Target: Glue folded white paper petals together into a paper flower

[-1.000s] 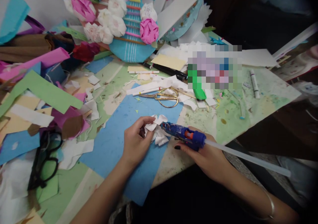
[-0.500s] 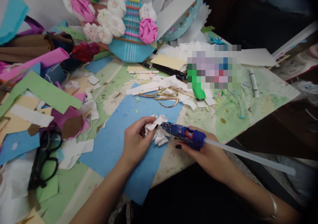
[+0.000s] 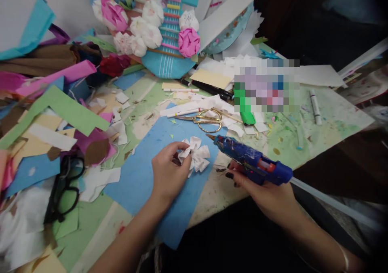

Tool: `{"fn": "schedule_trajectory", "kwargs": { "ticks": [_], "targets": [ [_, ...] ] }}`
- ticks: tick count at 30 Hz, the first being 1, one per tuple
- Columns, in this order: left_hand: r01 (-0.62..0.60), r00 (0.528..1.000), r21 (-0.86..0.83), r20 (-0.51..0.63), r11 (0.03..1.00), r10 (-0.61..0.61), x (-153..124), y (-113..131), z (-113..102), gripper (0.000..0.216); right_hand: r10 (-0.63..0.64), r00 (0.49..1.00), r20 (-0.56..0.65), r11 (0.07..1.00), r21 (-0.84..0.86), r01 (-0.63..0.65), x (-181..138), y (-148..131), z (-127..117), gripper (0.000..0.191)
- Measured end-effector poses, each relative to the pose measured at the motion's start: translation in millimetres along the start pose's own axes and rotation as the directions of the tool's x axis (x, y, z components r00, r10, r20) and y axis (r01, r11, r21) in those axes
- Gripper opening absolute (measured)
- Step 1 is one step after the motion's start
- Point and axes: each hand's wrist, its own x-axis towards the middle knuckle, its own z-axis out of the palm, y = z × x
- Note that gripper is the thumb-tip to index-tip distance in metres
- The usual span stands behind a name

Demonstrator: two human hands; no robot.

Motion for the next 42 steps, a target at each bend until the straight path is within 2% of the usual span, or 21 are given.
{"fn": "schedule_trajectory", "kwargs": {
  "ticks": [4,9,15,20,22,29,31,33,35,38,42],
  "targets": [
    [-0.027,0.999,0.149,0.031,0.988,0.023,0,8,-5,0.013,-0.005,1.000,-0.021,0.999,0.034,0.005,13,-2,20,0.018],
    [-0.049,0.993,0.231,0.120,0.972,0.022,-2,14,-11,0.005,-0.032,0.999,-0.008,0.988,-0.152,0.031,30,9,38,0.019],
    [0.026,0.987,0.214,0.150,0.976,-0.059,-6,14,-17,0.004,-0.102,0.992,0.070,0.964,-0.239,0.116,37,10,45,0.016],
    [0.032,0.981,0.323,0.172,0.946,-0.092,-3,15,-23,0.002,-0.200,0.975,0.099,0.912,-0.344,0.222,42,1,46,0.008],
    [-0.003,0.980,0.350,0.187,0.937,-0.067,0,15,-25,0.010,-0.209,0.971,0.120,0.913,-0.332,0.238,45,-1,46,0.008],
    [-0.062,0.976,0.278,0.218,0.959,0.000,17,15,-27,0.052,-0.286,0.951,0.120,0.893,-0.327,0.309,57,0,46,0.009],
    [-0.044,0.979,0.257,0.204,0.966,-0.010,19,16,-28,0.068,-0.300,0.946,0.119,0.886,-0.333,0.323,59,1,46,0.009],
    [-0.021,0.979,0.239,0.200,0.971,-0.028,20,16,-28,0.073,-0.303,0.945,0.120,0.888,-0.325,0.326,60,1,45,0.010],
    [-0.044,0.976,0.251,0.219,0.967,-0.013,21,17,-28,0.060,-0.301,0.945,0.126,0.889,-0.322,0.326,60,1,45,0.009],
    [-0.132,0.965,0.305,0.256,0.943,0.052,23,17,-28,0.028,-0.288,0.947,0.141,0.892,-0.319,0.319,60,3,45,0.007],
    [-0.115,0.968,0.224,0.243,0.968,0.058,28,14,-26,0.020,-0.342,0.930,0.136,0.861,-0.352,0.368,62,5,44,0.009]
  ]
}}
